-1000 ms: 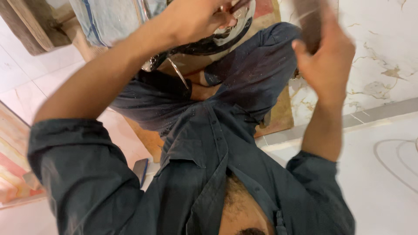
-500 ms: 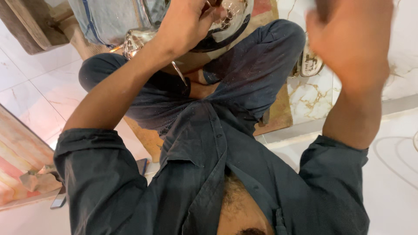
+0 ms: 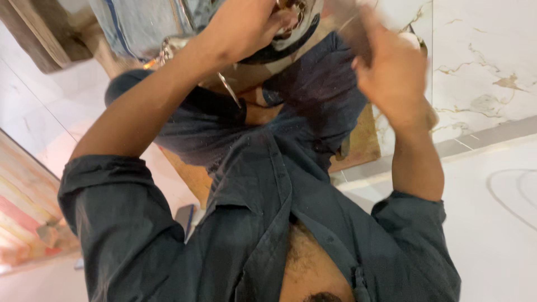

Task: The person sits cross-legged on the floor and repeatedly strikes a silver metal object with a wooden mallet. They hold the object steady with one hand while hammering with the other, occasionally repositioning the object to work on different areas.

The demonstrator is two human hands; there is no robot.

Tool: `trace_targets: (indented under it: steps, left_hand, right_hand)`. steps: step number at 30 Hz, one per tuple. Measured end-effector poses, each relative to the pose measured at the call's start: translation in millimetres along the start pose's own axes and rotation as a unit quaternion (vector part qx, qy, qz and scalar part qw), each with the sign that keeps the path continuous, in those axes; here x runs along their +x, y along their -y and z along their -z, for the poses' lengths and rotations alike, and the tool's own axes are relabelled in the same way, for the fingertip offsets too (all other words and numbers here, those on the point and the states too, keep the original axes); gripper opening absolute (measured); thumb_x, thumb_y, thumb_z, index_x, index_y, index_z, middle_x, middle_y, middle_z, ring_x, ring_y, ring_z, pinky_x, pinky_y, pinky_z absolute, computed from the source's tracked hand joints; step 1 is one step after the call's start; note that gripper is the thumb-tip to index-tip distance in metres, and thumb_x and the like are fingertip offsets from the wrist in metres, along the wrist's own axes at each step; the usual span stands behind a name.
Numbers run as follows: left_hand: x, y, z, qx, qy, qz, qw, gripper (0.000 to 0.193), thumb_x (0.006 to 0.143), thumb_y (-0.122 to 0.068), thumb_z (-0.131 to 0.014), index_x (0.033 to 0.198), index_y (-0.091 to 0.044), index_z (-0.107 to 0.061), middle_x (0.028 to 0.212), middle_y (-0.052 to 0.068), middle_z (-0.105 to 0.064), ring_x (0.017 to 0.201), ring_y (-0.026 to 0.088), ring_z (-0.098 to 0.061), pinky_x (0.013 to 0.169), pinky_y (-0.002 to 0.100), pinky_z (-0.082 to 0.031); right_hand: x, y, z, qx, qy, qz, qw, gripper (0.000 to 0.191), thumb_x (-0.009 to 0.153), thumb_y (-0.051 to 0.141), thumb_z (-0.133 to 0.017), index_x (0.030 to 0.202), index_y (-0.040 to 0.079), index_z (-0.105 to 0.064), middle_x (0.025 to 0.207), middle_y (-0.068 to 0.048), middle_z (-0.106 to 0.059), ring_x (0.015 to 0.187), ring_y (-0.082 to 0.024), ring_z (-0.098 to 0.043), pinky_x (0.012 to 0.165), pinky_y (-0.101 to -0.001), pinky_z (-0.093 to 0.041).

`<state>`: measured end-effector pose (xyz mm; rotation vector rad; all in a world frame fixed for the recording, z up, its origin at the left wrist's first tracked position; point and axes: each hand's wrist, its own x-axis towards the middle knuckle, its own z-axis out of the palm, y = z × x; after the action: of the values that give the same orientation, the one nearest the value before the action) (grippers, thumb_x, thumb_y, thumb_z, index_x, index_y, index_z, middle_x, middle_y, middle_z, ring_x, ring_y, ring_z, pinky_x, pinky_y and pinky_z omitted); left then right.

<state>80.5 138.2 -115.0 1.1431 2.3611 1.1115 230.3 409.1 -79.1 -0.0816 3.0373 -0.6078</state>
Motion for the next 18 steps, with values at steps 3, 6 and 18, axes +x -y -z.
trace_targets:
  steps: [3, 6, 18]
  left_hand:
    - [0, 5, 1, -0.009, 0.037, -0.011, 0.999, 0.017, 0.106, -0.019, -0.07, 0.11, -0.003, -0.069, 0.091, 0.015, -0.073, 0.08, 0.031, -0.072, 0.069, 0.042, -0.055]
    - [-2, 7, 2, -0.004, 0.024, -0.017, 1.0, 0.022, 0.11, -0.022, -0.071, 0.116, -0.001, -0.068, 0.09, 0.014, -0.073, 0.079, 0.03, -0.072, 0.069, 0.041, -0.055]
    - [24, -13, 15, -0.012, 0.13, -0.064, 0.989, 0.04, 0.105, -0.01, -0.067, 0.145, -0.006, -0.063, 0.105, 0.019, -0.073, 0.084, 0.031, -0.071, 0.074, 0.044, -0.055]
  right_hand:
    - [-2, -6, -12, -0.083, 0.027, 0.007, 0.996, 0.087, 0.082, 0.007, -0.084, 0.161, 0.014, -0.047, 0.1, -0.021, -0.069, 0.084, -0.043, -0.067, 0.074, -0.0512, -0.052]
    - [2, -8, -3, -0.021, -0.073, -0.005, 0.997, 0.072, 0.089, 0.007, -0.088, 0.148, 0.016, -0.048, 0.104, -0.019, -0.07, 0.088, -0.041, -0.069, 0.077, -0.047, -0.055]
    - [-10, 11, 0, 0.063, -0.169, 0.01, 0.984, 0.089, 0.09, -0.002, -0.085, 0.159, 0.014, -0.031, 0.134, -0.017, -0.066, 0.121, -0.034, -0.07, 0.106, -0.0396, -0.057]
